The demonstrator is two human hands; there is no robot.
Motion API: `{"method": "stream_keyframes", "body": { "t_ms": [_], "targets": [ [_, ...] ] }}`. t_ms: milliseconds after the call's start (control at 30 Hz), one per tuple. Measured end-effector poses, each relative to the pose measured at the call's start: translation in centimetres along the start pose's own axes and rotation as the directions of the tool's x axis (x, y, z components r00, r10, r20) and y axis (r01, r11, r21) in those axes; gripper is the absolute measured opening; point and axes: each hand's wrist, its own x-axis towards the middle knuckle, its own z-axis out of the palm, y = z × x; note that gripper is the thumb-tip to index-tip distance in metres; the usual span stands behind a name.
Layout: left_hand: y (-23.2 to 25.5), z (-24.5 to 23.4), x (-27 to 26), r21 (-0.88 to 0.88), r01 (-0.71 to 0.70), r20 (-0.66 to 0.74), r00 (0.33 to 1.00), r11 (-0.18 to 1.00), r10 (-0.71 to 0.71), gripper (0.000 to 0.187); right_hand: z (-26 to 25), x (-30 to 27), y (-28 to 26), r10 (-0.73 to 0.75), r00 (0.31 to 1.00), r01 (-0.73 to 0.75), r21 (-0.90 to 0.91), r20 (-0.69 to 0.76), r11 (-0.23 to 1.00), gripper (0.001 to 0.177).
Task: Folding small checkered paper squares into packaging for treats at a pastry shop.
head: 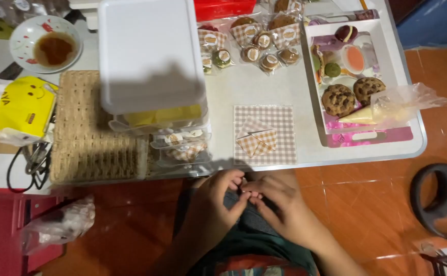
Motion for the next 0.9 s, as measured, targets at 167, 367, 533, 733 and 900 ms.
{"method": "stream_keyframes", "body": {
  "t_ms": [167, 367, 533, 733, 900],
  "targets": [
    [-0.7, 0.3, -0.9, 0.100, -0.019, 0.066, 0.998, 0.995, 0.012, 0.039, -0.1, -0.4, -0.9, 0.148, 0.982, -0.148, -0.012, 0.113, 0.989, 0.026],
    [-1.9, 1.5, -1.2, 0.088, 0.022, 0.062, 0.998, 0.996, -0.028, 0.022, 1.0, -2.5, 2.5, 0.190, 0.967, -0.207, -0.093, -0.169, 0.974, 0.036],
    [0.0, 1.1, 0.6, -0.309, 0.220, -0.014, 0.972, 0.925, -0.236, 0.022, 0.7, -1.2, 2.0, 0.295, 0.732, -0.112, 0.319, -0.613, 0.941, 0.040],
    [-0.6, 4.3, 0.0, -0.867, 0.349, 0.154, 0.866, 0.356, -0.476, 0.053, 4.5, -1.9, 5.0, 0.622, 0.740, -0.045, 0.903, -0.258, 0.428, 0.027],
    [-0.5, 5.9, -0.9, -0.922, 0.317, 0.195, 0.877, 0.223, -0.440, 0.056, 4.8, -0.9, 4.6, 0.662, 0.690, 0.069, 0.937, -0.293, 0.342, 0.007]
  ]
}}
